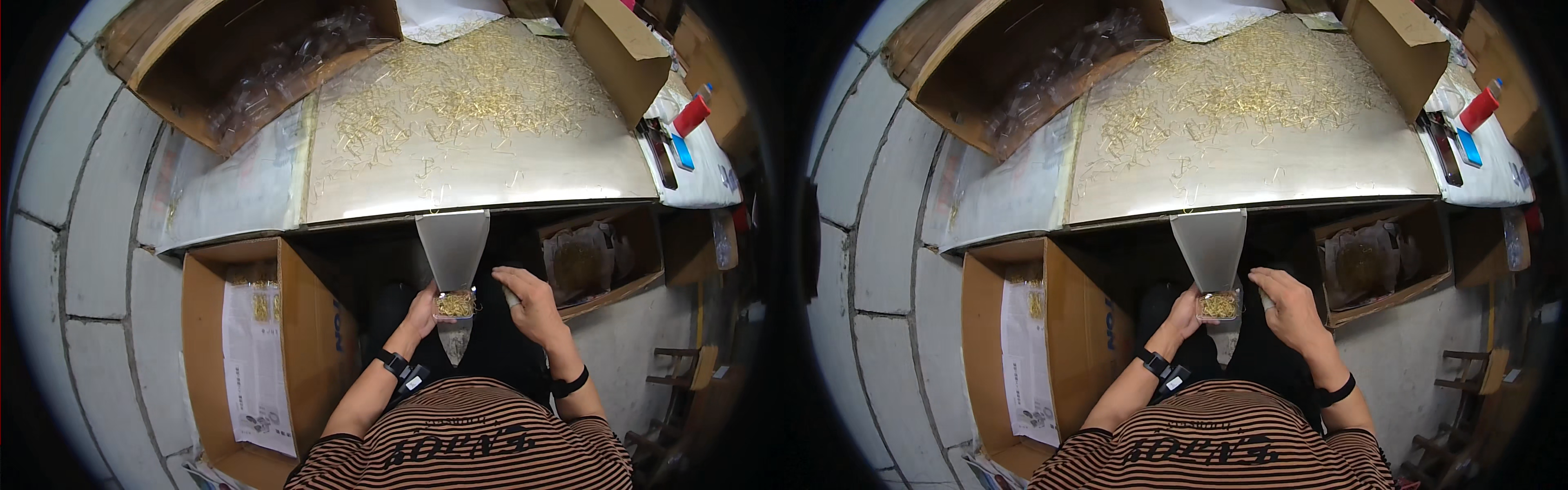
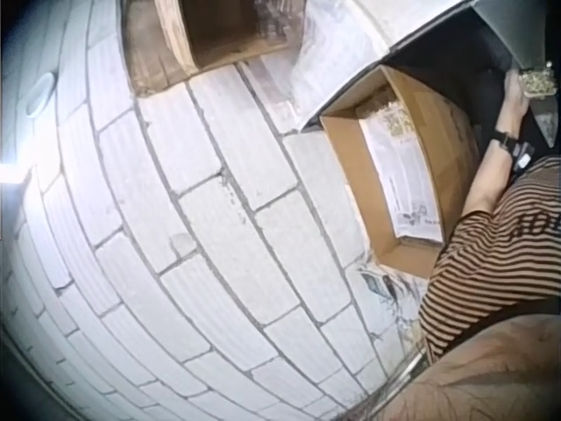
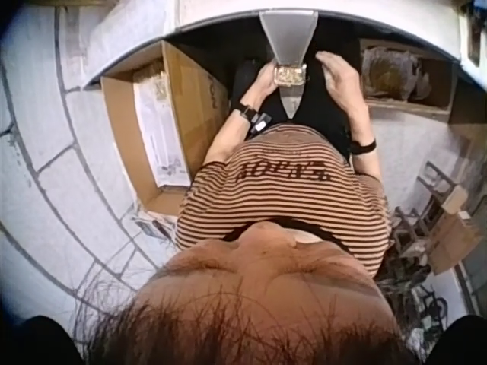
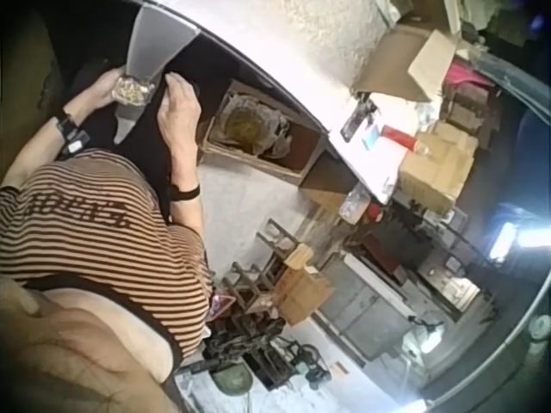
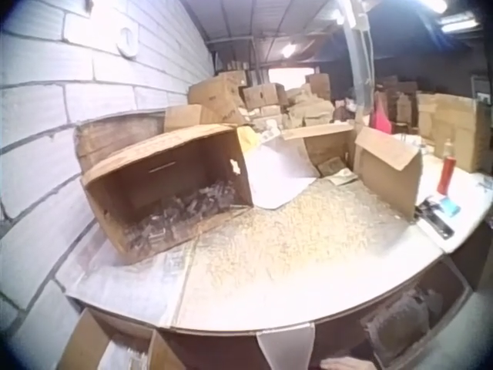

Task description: The recorder is sorting and packaging small gold-colored metal components in an industrial workshop setting.

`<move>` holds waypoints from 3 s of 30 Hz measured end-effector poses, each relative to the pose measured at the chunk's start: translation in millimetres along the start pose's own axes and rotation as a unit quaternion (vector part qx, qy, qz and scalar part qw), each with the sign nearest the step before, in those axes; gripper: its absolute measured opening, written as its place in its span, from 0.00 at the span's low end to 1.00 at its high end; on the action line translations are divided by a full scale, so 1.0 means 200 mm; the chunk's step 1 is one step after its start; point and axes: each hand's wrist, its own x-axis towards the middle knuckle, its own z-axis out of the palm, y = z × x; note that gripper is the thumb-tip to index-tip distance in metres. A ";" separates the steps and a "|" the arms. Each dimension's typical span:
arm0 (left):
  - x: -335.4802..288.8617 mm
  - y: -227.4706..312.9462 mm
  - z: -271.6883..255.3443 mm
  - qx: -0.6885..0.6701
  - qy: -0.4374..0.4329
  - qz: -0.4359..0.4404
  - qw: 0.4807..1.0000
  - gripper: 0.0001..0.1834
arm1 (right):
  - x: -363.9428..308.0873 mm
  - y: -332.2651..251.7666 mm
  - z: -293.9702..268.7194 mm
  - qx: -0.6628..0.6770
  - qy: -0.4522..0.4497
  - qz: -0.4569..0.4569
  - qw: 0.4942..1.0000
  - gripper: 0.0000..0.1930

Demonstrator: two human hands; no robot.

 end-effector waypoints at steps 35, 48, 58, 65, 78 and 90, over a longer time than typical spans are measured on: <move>-0.44 0.25 0.26 -0.028 0.001 0.185 0.982 0.23 | -0.05 -0.17 0.03 0.095 0.096 0.001 0.991 0.21; -0.43 0.21 0.24 -0.001 0.046 0.168 0.985 0.13 | -0.03 -0.11 0.28 0.284 -0.029 0.219 0.933 0.06; -0.39 0.19 0.21 0.009 0.065 0.137 0.988 0.13 | 0.03 -0.14 0.25 0.112 -0.042 0.130 0.984 0.09; -0.39 0.19 0.19 -0.031 0.077 0.143 0.986 0.13 | -0.07 -0.08 0.21 0.219 -0.087 0.179 0.955 0.10; -0.38 0.17 0.21 0.029 0.083 0.126 0.988 0.10 | 0.04 -0.17 0.23 0.010 -0.069 0.110 0.991 0.05; -0.20 -0.01 -0.13 -0.043 0.109 0.009 0.993 0.23 | 0.78 -0.14 0.26 -0.225 0.125 -0.040 0.965 0.22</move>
